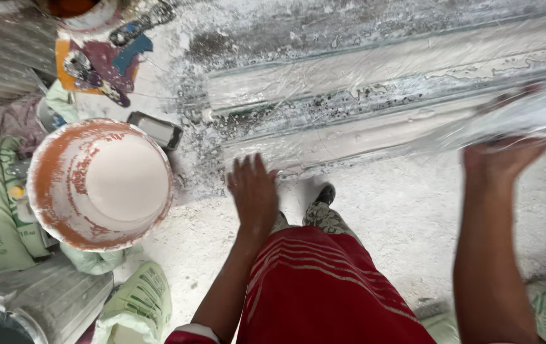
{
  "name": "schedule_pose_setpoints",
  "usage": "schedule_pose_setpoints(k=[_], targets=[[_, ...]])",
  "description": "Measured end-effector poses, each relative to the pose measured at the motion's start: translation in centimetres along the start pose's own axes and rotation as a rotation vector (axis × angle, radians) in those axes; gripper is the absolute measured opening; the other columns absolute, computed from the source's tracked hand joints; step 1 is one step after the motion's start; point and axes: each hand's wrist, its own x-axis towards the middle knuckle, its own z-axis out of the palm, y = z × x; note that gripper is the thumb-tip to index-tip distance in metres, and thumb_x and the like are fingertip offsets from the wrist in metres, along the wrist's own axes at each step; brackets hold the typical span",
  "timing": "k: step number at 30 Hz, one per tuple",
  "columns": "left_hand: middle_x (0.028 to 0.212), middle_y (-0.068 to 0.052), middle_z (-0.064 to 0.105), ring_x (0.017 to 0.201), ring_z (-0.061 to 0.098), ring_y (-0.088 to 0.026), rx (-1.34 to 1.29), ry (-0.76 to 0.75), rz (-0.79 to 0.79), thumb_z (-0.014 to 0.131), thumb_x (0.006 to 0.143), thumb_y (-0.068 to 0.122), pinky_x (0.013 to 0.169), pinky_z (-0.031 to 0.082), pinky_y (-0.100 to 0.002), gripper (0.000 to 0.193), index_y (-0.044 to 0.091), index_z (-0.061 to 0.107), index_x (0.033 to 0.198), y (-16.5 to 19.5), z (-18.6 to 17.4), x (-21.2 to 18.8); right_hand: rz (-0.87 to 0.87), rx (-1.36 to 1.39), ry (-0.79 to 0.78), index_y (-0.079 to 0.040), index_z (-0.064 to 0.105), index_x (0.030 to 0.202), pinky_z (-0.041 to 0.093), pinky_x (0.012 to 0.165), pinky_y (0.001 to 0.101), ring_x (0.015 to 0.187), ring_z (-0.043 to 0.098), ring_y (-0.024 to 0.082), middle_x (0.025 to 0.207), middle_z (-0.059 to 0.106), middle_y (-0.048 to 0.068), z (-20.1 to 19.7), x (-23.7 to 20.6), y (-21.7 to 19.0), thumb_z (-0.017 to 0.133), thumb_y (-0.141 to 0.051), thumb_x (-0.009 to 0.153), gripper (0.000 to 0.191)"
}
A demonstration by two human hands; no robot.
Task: The person pulls apart bundles of white fiberglass strands and lays them lengthwise into a long plaster cornice mold, pressing them into the grooves. They then scoop plaster slurry from a bowl and spread it over the fibers with a small float, smoothing the surface by hand.
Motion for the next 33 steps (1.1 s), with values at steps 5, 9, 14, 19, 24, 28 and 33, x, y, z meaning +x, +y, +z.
schedule_pose_setpoints(k=[5, 9, 14, 19, 24, 28, 33], targets=[[0.118, -0.023, 0.065, 0.108, 0.062, -0.036, -1.221, -0.280, 0.044, 0.043, 0.105, 0.015, 0.099, 0.049, -0.049, 0.040, -0.007, 0.051, 0.137, 8.3, -1.7, -2.7, 0.141, 0.120, -0.296, -0.015, 0.037, 0.164, 0.055, 0.107, 0.0426, 0.113, 0.065, 0.023, 0.133, 0.063, 0.011, 1.8, -11.4, 8.5, 0.045, -0.048, 0.114, 0.060], [0.099, -0.016, 0.071, 0.083, 0.070, -0.027, -0.906, -0.225, -0.054, 0.049, 0.103, 0.007, 0.074, 0.060, -0.040, 0.018, 0.003, 0.066, 0.107, 10.1, 1.0, -3.0, 0.233, 0.331, -0.380, -0.023, 0.042, 0.154, 0.059, 0.097, 0.0422, 0.105, 0.069, 0.022, 0.128, 0.066, 0.006, 1.5, -7.1, 5.7, 0.051, -0.042, 0.108, 0.051], [0.090, -0.015, 0.072, 0.077, 0.069, -0.031, -0.260, -0.123, -0.041, 0.058, 0.099, 0.006, 0.069, 0.055, -0.045, 0.015, 0.005, 0.073, 0.101, 7.0, 6.1, -1.5, 0.134, 0.274, -0.379, -0.017, 0.044, 0.146, 0.054, 0.073, 0.0340, 0.084, 0.063, 0.015, 0.115, 0.060, 0.003, -1.0, 4.8, 0.9, 0.054, -0.031, 0.123, 0.029], [0.133, -0.024, 0.057, 0.121, 0.062, -0.040, 0.528, -0.164, -0.289, 0.055, 0.085, 0.051, 0.097, 0.051, -0.058, 0.068, -0.002, 0.064, 0.127, 7.9, 5.3, -0.4, 0.200, 0.193, -0.322, -0.021, 0.048, 0.157, 0.058, 0.070, 0.0329, 0.083, 0.067, 0.014, 0.112, 0.063, 0.002, -4.6, 11.0, 0.3, 0.055, -0.040, 0.115, 0.046], [0.141, -0.029, 0.056, 0.123, 0.059, -0.041, -0.725, -0.186, -0.330, 0.050, 0.107, 0.016, 0.103, 0.047, -0.054, 0.038, -0.007, 0.056, 0.136, 23.6, 3.7, -1.8, 0.593, 0.396, -0.516, -0.013, 0.048, 0.149, 0.060, 0.072, 0.0300, 0.088, 0.070, 0.015, 0.115, 0.066, 0.004, -4.3, 2.2, 4.1, 0.052, -0.044, 0.114, 0.047], [0.107, -0.018, 0.071, 0.097, 0.071, -0.029, -0.924, -0.113, -0.378, 0.050, 0.106, 0.009, 0.087, 0.060, -0.045, 0.021, -0.003, 0.067, 0.112, 29.4, 3.4, -2.4, 0.581, 0.414, -0.509, -0.010, 0.048, 0.148, 0.062, 0.071, 0.0321, 0.084, 0.069, 0.017, 0.109, 0.064, 0.007, -3.2, 2.6, 2.4, 0.050, -0.041, 0.115, 0.046], [0.094, -0.015, 0.069, 0.088, 0.063, -0.033, -0.306, 0.160, -0.047, 0.057, 0.089, -0.002, 0.079, 0.051, -0.048, 0.012, 0.002, 0.064, 0.097, 22.7, 3.9, -1.2, 0.308, 0.315, -0.382, -0.005, 0.048, 0.147, 0.064, 0.070, 0.0348, 0.079, 0.068, 0.021, 0.102, 0.063, 0.010, -3.2, 12.6, -1.3, 0.047, -0.037, 0.116, 0.045]])
